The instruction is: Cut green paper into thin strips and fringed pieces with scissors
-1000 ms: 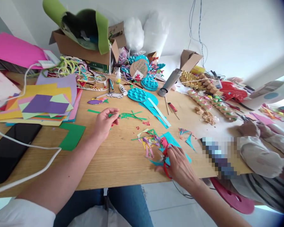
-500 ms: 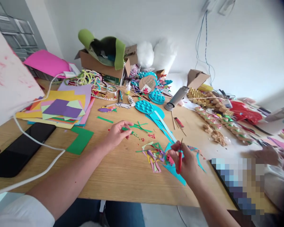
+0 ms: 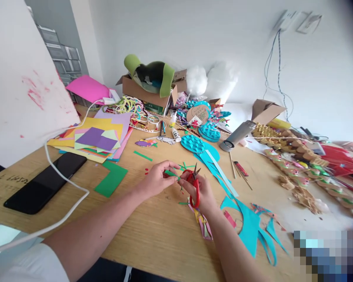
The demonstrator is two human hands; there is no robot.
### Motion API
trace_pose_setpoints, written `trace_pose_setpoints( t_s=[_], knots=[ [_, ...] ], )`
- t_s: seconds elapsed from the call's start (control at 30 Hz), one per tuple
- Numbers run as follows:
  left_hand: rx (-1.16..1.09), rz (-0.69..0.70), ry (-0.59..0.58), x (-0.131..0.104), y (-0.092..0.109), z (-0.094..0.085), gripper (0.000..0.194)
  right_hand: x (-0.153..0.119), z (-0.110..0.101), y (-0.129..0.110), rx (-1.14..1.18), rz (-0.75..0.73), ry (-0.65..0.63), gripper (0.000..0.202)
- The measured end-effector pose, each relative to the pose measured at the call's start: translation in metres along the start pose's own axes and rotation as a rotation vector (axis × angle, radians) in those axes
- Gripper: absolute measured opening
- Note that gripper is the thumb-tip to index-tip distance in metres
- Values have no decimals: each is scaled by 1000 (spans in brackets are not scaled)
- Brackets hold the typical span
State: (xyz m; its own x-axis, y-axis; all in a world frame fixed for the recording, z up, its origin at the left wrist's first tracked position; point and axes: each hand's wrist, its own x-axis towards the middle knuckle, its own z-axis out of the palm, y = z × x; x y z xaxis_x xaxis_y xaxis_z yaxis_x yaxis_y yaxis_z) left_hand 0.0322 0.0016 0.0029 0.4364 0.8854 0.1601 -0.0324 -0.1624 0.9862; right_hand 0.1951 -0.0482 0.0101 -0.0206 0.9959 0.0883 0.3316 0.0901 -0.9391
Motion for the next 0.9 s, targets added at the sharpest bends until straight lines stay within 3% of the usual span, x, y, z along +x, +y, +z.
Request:
trace_pose_setpoints(
  t_s=[0.13,0.23,0.4,0.5,0.67,0.9],
  knots=[
    [-124,-65,41,1,0,0,28,1,-4,2,-79,-66,99,36],
    [-355,-142,93,2,2,-2,31,2,-4,6,-64,-96,66,41],
    [-873,-255,88,5,3,-11,34,-3,-1,15,10,100,-50,51],
    [-1016,-291,57,6,2,-15,34,-6,-1,15,-32,197,-158,52],
    [-772,-300,22,3,1,-7,31,-11,-1,14,-6,236,-354,48],
    [-515,-250,103,-1,2,4,35,-12,-1,16,-5,260,-362,48]
  ],
)
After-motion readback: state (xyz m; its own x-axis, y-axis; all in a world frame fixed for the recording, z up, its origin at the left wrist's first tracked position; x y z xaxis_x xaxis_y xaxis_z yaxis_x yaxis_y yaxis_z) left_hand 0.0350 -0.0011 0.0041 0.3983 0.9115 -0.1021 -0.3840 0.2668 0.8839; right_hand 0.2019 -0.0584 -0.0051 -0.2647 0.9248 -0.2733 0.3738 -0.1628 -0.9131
